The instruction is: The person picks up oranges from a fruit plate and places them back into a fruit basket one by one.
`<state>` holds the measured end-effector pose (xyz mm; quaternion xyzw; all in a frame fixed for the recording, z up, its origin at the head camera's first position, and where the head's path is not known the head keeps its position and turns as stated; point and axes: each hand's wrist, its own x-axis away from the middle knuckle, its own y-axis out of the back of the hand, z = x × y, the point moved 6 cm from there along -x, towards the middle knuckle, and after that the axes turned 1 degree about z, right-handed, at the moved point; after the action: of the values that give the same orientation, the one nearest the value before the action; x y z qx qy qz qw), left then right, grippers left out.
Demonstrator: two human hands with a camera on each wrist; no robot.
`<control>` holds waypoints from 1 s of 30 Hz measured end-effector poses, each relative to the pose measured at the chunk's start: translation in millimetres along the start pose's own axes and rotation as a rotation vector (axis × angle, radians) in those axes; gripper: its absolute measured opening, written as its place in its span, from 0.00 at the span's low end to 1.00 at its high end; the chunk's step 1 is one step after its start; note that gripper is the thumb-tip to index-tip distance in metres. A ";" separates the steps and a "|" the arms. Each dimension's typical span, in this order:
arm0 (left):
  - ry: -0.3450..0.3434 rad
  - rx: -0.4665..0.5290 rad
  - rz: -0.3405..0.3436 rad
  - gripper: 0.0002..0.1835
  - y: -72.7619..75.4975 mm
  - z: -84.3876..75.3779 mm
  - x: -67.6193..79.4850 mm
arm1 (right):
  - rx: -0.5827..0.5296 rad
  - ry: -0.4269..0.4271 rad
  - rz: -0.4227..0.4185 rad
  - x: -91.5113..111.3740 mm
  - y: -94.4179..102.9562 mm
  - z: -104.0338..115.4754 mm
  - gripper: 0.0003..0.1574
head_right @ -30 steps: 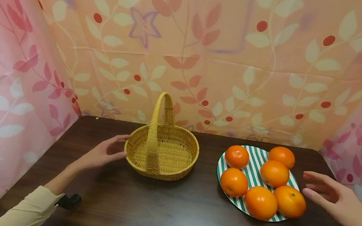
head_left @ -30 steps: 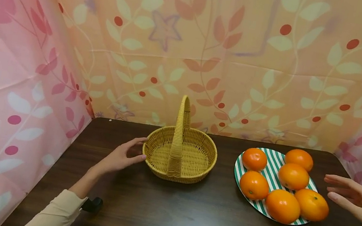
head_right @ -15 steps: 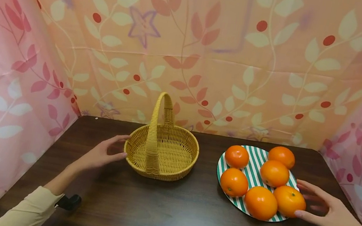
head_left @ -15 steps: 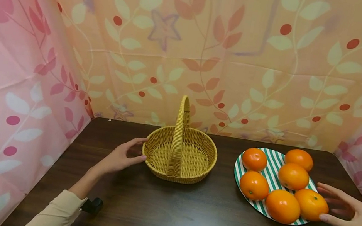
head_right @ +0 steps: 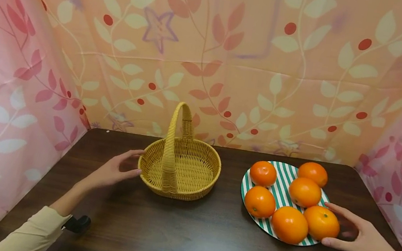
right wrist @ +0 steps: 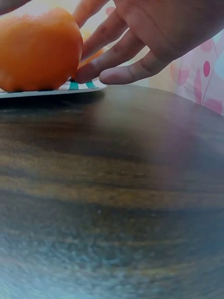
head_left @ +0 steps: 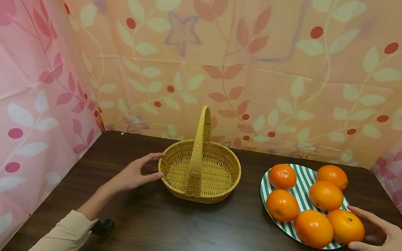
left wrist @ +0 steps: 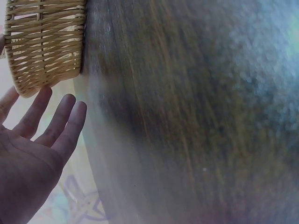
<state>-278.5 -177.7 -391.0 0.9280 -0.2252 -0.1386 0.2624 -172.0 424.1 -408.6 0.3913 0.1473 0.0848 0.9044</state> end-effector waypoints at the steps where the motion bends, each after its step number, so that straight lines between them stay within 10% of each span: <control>1: -0.001 -0.004 0.000 0.32 0.2 -2.6 0.7 | 0.004 -0.004 0.002 0.1 -0.5 -0.5 0.45; 30: -0.005 0.008 -0.058 0.36 -1.4 37.1 -4.9 | -0.068 0.076 -0.148 -10.6 31.9 7.5 0.45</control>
<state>-296.2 -189.9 -421.7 0.9349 -0.1993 -0.1476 0.2540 -180.8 437.9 -378.2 0.3451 0.2071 0.0375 0.9147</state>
